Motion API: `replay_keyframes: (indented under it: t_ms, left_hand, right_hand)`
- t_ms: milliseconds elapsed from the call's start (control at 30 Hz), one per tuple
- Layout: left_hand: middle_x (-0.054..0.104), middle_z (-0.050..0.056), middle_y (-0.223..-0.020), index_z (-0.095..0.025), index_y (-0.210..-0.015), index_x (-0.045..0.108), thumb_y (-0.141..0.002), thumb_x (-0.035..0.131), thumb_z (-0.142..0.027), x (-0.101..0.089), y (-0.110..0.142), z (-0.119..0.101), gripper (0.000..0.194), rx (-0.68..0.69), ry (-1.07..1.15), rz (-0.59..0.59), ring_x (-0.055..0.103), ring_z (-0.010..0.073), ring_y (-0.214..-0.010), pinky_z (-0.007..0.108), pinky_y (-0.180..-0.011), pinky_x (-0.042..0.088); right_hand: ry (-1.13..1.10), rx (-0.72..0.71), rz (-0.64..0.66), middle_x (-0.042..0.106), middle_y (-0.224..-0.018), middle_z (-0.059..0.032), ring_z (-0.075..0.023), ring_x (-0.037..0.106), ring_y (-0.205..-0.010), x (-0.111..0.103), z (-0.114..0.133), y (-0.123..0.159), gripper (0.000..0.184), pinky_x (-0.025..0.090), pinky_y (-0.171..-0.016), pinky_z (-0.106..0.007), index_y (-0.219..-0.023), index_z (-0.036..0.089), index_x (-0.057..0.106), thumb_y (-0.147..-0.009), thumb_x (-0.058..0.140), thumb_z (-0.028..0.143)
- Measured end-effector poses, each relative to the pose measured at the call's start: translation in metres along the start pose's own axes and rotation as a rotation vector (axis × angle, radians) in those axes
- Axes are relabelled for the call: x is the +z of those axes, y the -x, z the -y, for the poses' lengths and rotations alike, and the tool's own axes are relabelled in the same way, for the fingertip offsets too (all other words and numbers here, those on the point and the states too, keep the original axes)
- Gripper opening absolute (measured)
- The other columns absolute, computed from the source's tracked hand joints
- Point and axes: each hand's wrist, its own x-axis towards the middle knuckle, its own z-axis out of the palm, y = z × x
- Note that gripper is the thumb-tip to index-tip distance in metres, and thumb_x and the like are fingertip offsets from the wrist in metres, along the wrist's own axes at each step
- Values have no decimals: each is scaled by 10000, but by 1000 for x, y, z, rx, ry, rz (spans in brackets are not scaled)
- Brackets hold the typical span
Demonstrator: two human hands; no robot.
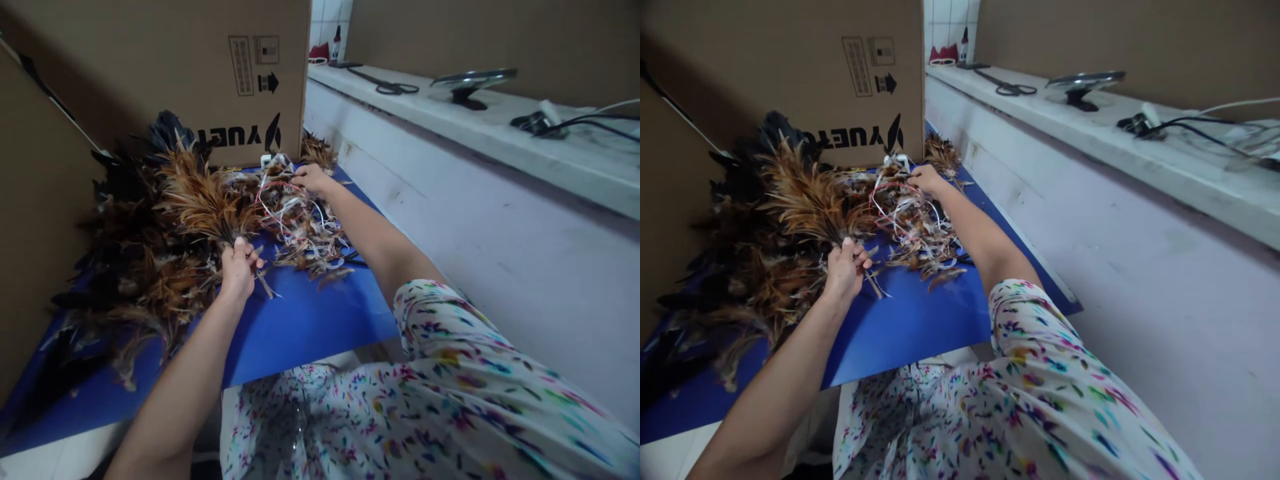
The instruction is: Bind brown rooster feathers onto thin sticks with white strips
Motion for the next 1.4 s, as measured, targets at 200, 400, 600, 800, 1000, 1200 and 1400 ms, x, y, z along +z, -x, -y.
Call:
replay_keyframes:
  t_ms: [200,400,600,800,1000,1200,1400]
  left_hand:
    - [377,-89,-546,-182,-737,410,-994,499,-225,0,0,0,276,11,-2,10,298,40,-400,153,-376,330]
    - [393,-83,-563,-185,-740,413,-989,513,-235,-1,0,0,272,22,-9,14,317,44,-412,158,-380,327]
    - [371,-87,-550,-183,-741,410,-1017,433,-211,-1,-1,1,278,26,2,35,300,43,-405,156,-380,325]
    - [377,-80,-551,-185,-716,392,-1021,417,-200,2,1,1,306,17,-8,23,305,43,-407,162,-376,329]
    - [358,-86,-549,-185,-740,411,-1024,412,-202,1,0,1,285,7,-5,34,290,43,-405,161,-379,326]
    - [368,-88,-556,-191,-741,401,-997,504,-259,1,1,0,284,5,-12,27,287,39,-411,155,-388,328]
    - [370,-86,-557,-193,-732,391,-970,564,-291,1,1,1,310,9,-5,33,291,36,-416,151,-389,325]
  right_hand:
    - [71,-244,-117,610,-733,-16,-160,523,-738,-30,8,21,133,415,-746,-294,-824,121,694,-763,602,197]
    - [277,-565,-129,713,-1005,-112,-245,617,-948,-35,4,56,280,452,-900,-371,-973,137,714,-761,531,130]
    - [405,-754,140,723,-1012,-137,-262,634,-1001,-29,-11,101,358,464,-928,-388,-968,132,725,-720,476,63]
    - [240,-667,267,748,-1020,-80,-220,661,-950,-36,-11,133,410,476,-892,-340,-1010,151,742,-677,513,82]
    - [69,-424,111,733,-844,-33,-158,611,-763,-48,-3,132,273,448,-759,-281,-908,138,754,-835,523,264]
    - [210,-331,51,723,-794,-47,-171,612,-752,-44,1,114,282,439,-755,-294,-878,122,757,-888,522,278]
    - [401,-215,189,742,-970,-99,-228,644,-900,-18,2,87,271,459,-830,-331,-1017,125,754,-811,710,295]
